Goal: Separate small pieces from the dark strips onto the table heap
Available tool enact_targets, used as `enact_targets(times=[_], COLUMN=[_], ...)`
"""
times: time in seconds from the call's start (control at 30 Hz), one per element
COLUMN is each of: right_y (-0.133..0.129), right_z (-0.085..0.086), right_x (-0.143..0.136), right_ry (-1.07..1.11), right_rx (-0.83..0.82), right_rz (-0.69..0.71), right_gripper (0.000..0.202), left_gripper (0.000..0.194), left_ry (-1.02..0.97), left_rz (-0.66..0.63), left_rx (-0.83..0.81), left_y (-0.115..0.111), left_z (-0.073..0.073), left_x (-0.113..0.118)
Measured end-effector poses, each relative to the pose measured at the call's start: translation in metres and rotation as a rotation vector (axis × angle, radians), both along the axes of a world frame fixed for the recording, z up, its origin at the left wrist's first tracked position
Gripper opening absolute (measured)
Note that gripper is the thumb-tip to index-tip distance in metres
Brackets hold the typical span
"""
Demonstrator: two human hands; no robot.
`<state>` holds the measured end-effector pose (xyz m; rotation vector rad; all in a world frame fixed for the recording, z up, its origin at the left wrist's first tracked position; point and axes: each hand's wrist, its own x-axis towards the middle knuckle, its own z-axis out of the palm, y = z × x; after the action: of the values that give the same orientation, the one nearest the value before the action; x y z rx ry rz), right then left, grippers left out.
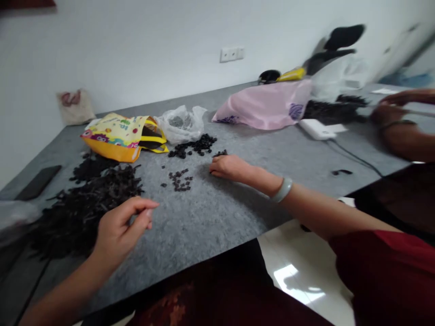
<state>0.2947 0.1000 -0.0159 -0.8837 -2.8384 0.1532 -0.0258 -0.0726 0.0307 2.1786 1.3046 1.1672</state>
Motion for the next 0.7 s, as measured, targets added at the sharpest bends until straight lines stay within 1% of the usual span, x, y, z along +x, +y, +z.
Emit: enact_targets(times=[0.07,0.1,0.17,0.2,0.23,0.3,0.37,0.4,0.47,0.5,0.53,0.6,0.67,0.7], right_y=[-0.001,-0.001,-0.006,-0.010,-0.015,-0.027,-0.038,-0.042,-0.049,-0.051,-0.052,-0.052,-0.050,-0.048], right_z=[0.000,0.002,0.009,0.013,0.017,0.024,0.026,0.025,0.020,0.016,0.012,0.004,0.000,-0.001], right_x=[-0.006,-0.009,-0.021,-0.030,-0.040,-0.066,-0.095,-0.109,-0.134,-0.145,-0.153,-0.162,-0.165,-0.164], right_ry=[-0.042,-0.048,0.016,0.094,0.201,0.440,0.597,0.631,0.664,0.676,0.687,0.696,0.664,0.627], right_rx=[0.035,0.038,-0.026,-0.117,-0.247,-0.594,-0.876,-0.976,-1.098,-1.111,-1.081,-0.933,-0.780,-0.734], right_rz=[-0.075,-0.110,-0.167,-0.195,-0.218,-0.217,-0.202,-0.189,-0.157,-0.134,-0.101,-0.033,0.011,0.027], right_gripper=[0.019,0.016,0.013,0.012,0.011,0.012,0.015,0.016,0.014,0.012,0.010,0.005,0.005,0.005], left_gripper=[0.016,0.015,0.014,0.013,0.012,0.012,0.015,0.017,0.022,0.025,0.026,0.026,0.024,0.024], left_ry=[-0.057,-0.108,-0.257,-0.329,-0.397,-0.517,-0.587,-0.601,-0.605,-0.606,-0.609,-0.609,-0.598,-0.588], left_rz=[0.037,0.083,0.157,0.177,0.196,0.216,0.208,0.192,0.150,0.129,0.111,0.091,0.100,0.108], left_rx=[-0.031,-0.066,-0.180,-0.238,-0.286,-0.350,-0.398,-0.424,-0.472,-0.493,-0.511,-0.541,-0.564,-0.579], left_y=[0.009,0.015,0.027,0.033,0.038,0.046,0.051,0.051,0.051,0.050,0.049,0.049,0.049,0.049], left_z=[-0.012,-0.018,-0.029,-0.033,-0.036,-0.042,-0.046,-0.048,-0.052,-0.053,-0.054,-0.056,-0.056,-0.057], left_x=[-0.002,-0.004,-0.010,-0.014,-0.017,-0.022,-0.022,-0.020,-0.017,-0.016,-0.015,-0.015,-0.017,-0.017])
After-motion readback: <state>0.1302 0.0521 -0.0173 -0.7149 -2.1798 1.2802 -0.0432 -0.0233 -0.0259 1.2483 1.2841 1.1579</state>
